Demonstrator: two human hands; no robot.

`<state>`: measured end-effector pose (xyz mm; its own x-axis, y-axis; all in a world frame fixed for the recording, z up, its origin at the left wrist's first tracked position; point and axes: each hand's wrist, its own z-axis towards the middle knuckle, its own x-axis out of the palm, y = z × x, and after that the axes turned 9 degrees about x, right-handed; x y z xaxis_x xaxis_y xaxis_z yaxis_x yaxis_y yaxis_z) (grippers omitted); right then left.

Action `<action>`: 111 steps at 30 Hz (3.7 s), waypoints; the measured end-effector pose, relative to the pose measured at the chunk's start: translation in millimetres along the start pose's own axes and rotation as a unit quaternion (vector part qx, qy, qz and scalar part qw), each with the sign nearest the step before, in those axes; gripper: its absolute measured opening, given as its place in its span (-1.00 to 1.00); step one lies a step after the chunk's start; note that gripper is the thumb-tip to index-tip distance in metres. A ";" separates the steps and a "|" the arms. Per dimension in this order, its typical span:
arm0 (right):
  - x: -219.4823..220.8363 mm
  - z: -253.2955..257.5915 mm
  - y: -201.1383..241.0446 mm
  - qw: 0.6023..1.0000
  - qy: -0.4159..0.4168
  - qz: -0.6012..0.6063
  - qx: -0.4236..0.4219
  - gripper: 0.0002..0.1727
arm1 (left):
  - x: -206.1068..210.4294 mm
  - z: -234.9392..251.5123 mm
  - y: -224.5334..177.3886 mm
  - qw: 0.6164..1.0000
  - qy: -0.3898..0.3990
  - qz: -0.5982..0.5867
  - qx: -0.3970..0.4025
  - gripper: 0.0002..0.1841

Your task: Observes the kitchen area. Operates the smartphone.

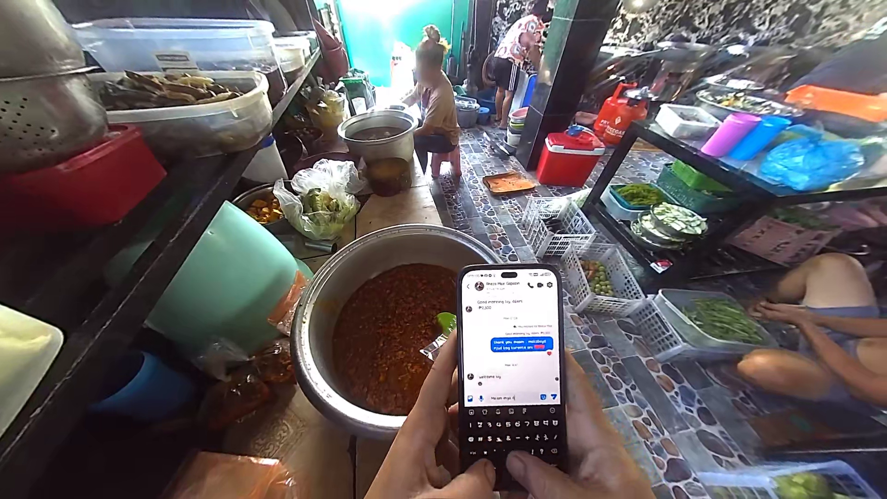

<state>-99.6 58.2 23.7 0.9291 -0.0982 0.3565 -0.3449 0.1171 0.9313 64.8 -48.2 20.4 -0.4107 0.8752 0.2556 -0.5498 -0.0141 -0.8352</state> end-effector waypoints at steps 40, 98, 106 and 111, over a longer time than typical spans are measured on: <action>-21.1 3.4 6.6 0.994 0.103 0.032 0.009 0.23 | -11.6 0.4 -3.5 0.994 0.092 -0.063 -0.015 0.22; -18.2 0.0 -0.8 0.995 0.094 0.029 -0.007 0.22 | -9.2 1.9 3.6 0.994 0.039 -0.103 0.002 0.03; -23.4 1.6 2.4 0.985 0.149 0.081 0.010 0.12 | -13.5 2.6 5.4 0.990 0.051 -0.130 0.012 0.04; -24.5 2.2 2.2 0.986 0.151 0.074 0.003 0.14 | -13.0 4.0 4.4 0.991 0.050 -0.122 0.012 0.05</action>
<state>-123.5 58.7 17.1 0.8654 0.2190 0.4507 -0.4796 0.1020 0.8715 64.8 -61.6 15.3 -0.1894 0.8976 0.3981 -0.6409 0.1942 -0.7427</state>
